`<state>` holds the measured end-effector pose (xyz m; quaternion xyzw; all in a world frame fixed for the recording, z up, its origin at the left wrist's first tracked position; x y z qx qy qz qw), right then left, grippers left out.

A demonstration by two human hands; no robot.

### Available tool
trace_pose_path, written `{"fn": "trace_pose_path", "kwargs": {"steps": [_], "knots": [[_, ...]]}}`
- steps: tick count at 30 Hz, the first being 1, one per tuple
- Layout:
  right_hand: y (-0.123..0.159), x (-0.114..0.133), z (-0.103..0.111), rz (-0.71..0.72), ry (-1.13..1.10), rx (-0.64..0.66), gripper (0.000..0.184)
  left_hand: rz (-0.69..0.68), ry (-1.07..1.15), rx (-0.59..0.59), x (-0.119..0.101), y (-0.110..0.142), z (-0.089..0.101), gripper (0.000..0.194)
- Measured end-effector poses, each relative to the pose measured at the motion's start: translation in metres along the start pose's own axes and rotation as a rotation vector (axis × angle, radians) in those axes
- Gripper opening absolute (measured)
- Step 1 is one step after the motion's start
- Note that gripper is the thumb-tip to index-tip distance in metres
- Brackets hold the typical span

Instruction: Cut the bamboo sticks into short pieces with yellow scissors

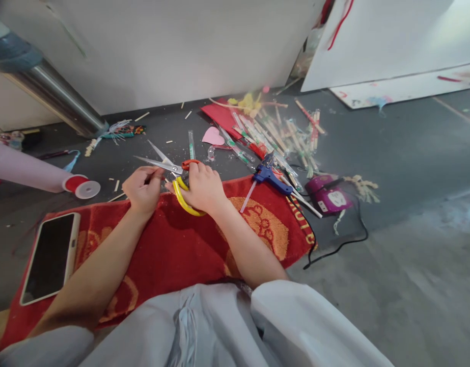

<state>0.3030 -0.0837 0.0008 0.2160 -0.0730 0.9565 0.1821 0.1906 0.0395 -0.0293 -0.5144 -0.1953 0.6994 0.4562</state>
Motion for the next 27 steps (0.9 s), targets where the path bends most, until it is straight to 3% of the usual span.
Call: {"fn": "trace_pose_path", "kwargs": {"steps": [14, 27], "knots": [[-0.0012, 0.0019, -0.0010, -0.035, 0.044, 0.009, 0.063, 0.040, -0.033, 0.032, -0.0014, 0.0005, -0.0007, 0.020], [-0.0029, 0.0062, -0.0002, -0.085, 0.073, 0.058, 0.061, 0.054, -0.094, 0.056, -0.0029, -0.0003, 0.0014, 0.015]]}}
Point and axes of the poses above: each hand's wrist, its own y-axis away from the middle knuckle, its own z-axis out of the back of the hand, x = y × z, the point moved 1 cm from there along -y, towards the middle knuckle, and after that the axes turned 6 degrees about x, right-handed, at the moved point
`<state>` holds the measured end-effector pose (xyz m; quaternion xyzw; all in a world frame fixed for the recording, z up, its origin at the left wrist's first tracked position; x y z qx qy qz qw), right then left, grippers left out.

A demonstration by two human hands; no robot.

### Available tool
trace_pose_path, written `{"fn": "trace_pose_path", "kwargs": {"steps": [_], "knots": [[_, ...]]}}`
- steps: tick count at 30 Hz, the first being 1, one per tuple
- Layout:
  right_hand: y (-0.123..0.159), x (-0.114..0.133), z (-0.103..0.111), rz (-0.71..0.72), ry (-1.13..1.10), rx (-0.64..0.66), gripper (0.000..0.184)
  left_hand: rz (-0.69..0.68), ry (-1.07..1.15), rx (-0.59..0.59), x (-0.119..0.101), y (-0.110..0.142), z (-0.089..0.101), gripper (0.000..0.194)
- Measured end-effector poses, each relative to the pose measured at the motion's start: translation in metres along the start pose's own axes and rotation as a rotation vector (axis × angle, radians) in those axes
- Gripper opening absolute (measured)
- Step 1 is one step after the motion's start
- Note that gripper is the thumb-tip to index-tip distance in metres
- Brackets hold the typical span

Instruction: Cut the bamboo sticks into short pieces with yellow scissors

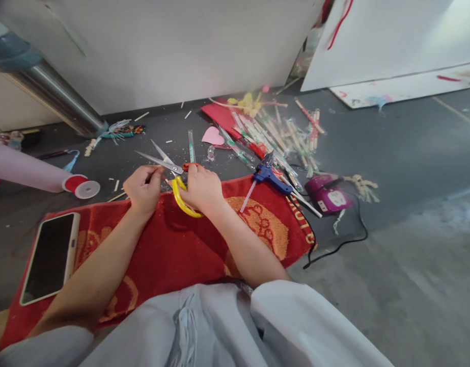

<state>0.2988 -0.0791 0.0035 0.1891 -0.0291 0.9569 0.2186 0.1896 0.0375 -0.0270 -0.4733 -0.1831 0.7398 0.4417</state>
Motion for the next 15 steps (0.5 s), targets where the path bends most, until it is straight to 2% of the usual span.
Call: {"fn": "trace_pose_path", "kwargs": {"steps": [8, 15], "knots": [[0.0015, -0.0047, -0.0022, 0.054, 0.023, -0.058, 0.065, -0.060, 0.027, -0.013, 0.0010, 0.0000, -0.0011, 0.015], [0.0028, -0.0060, -0.0003, 0.062, 0.049, -0.071, 0.069, 0.006, 0.008, 0.056, -0.0036, -0.0008, 0.0008, 0.020]]}}
Point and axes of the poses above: each hand's wrist, its own y-axis away from the middle knuckle, its own z-axis out of the back of the hand, x = y × z, the point moved 1 cm from there along -y, towards the middle knuckle, and after that the axes turned 6 degrees about x, right-handed, at the moved point
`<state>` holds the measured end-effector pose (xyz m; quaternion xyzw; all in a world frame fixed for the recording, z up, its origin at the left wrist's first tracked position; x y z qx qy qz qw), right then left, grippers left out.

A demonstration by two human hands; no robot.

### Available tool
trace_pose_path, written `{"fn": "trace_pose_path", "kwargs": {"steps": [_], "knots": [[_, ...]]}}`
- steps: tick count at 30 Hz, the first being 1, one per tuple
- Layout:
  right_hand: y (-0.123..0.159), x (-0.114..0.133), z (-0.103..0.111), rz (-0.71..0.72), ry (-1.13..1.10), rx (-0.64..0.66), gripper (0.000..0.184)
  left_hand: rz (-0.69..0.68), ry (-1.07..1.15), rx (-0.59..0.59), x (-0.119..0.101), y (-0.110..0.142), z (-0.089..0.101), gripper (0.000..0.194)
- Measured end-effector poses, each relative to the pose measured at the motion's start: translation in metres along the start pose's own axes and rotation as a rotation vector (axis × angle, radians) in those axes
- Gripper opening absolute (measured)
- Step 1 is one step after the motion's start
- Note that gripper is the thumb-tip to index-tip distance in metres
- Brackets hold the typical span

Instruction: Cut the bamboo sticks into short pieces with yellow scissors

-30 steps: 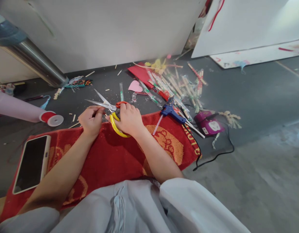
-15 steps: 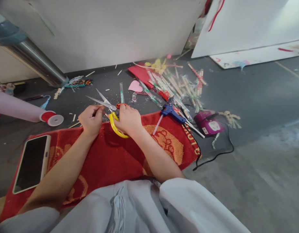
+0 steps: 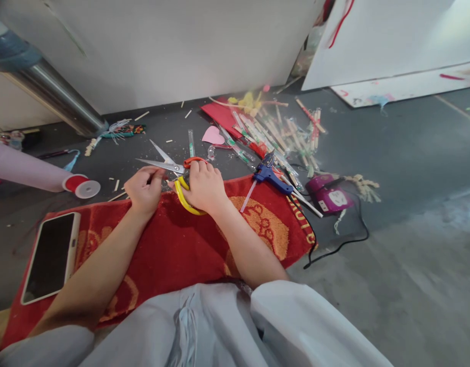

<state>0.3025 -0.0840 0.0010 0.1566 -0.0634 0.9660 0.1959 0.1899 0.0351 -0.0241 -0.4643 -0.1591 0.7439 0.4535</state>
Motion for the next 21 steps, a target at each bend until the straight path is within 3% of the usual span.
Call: {"fn": "trace_pose_path", "kwargs": {"steps": [6, 21], "knots": [[0.0010, -0.0003, 0.0012, 0.009, -0.020, 0.009, 0.067, 0.045, 0.004, 0.033, 0.0002, 0.0007, 0.0002, 0.025], [-0.0038, 0.0028, 0.0012, -0.056, -0.061, 0.067, 0.054, 0.005, -0.023, -0.005, 0.0028, 0.0018, -0.0004, 0.016]]}}
Point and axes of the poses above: each hand's wrist, its own y-axis away from the middle knuckle, its own z-axis out of the back of the hand, x = y × z, the point moved 1 cm from there along -y, towards the middle knuckle, and after that the axes turned 6 degrees about x, right-handed, at the moved point
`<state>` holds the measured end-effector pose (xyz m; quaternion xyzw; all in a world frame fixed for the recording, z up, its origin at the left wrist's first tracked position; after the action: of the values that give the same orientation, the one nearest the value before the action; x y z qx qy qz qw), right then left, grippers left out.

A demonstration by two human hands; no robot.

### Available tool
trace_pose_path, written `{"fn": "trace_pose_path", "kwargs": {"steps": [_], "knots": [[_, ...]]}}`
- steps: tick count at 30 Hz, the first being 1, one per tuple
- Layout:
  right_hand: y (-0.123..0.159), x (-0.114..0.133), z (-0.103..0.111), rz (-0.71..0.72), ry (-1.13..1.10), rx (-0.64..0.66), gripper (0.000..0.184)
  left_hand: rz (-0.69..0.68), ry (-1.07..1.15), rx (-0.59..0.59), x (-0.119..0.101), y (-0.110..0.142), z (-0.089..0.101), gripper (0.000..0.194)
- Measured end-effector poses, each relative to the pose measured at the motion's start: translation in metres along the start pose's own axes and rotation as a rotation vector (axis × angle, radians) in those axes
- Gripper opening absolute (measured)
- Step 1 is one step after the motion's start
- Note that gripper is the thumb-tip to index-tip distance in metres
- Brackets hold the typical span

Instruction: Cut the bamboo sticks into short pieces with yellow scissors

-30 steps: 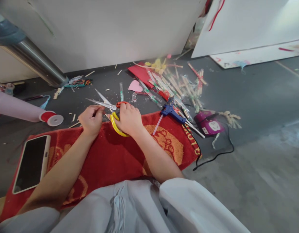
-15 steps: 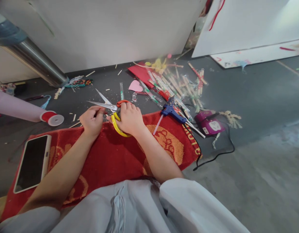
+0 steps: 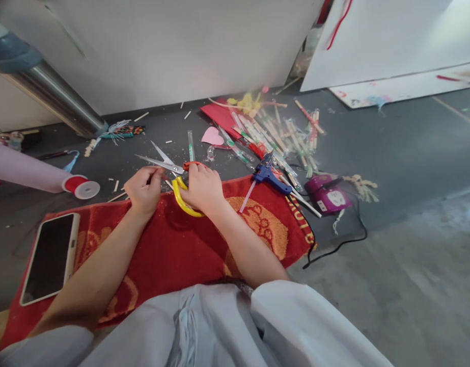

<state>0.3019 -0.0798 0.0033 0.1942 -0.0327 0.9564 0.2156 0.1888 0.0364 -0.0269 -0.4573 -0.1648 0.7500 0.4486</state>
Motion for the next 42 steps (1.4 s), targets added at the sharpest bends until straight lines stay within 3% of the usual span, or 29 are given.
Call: {"fn": "trace_pose_path", "kwargs": {"steps": [8, 22, 33, 42], "knots": [[0.001, 0.002, 0.002, -0.027, 0.017, 0.021, 0.054, 0.058, -0.005, 0.026, -0.001, -0.001, 0.001, 0.021], [0.003, -0.008, 0.001, 0.081, 0.059, -0.066, 0.071, 0.058, -0.006, 0.078, -0.004, -0.003, 0.002, 0.025], [0.004, -0.005, 0.003, 0.071, 0.025, -0.064, 0.066, 0.050, -0.013, 0.088, -0.003, -0.003, 0.003, 0.025], [0.000, -0.006, 0.002, 0.029, 0.020, -0.077, 0.051, 0.034, -0.007, 0.068, 0.000, -0.001, 0.002, 0.030]]}}
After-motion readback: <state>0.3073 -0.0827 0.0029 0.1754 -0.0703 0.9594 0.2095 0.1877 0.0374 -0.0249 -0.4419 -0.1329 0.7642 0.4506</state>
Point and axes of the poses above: each hand's wrist, its own y-axis away from the middle knuckle, its own z-axis out of the back of the hand, x = y × z, the point moved 1 cm from there along -y, towards the middle knuckle, and after that the axes turned 6 degrees about x, right-handed, at the moved point
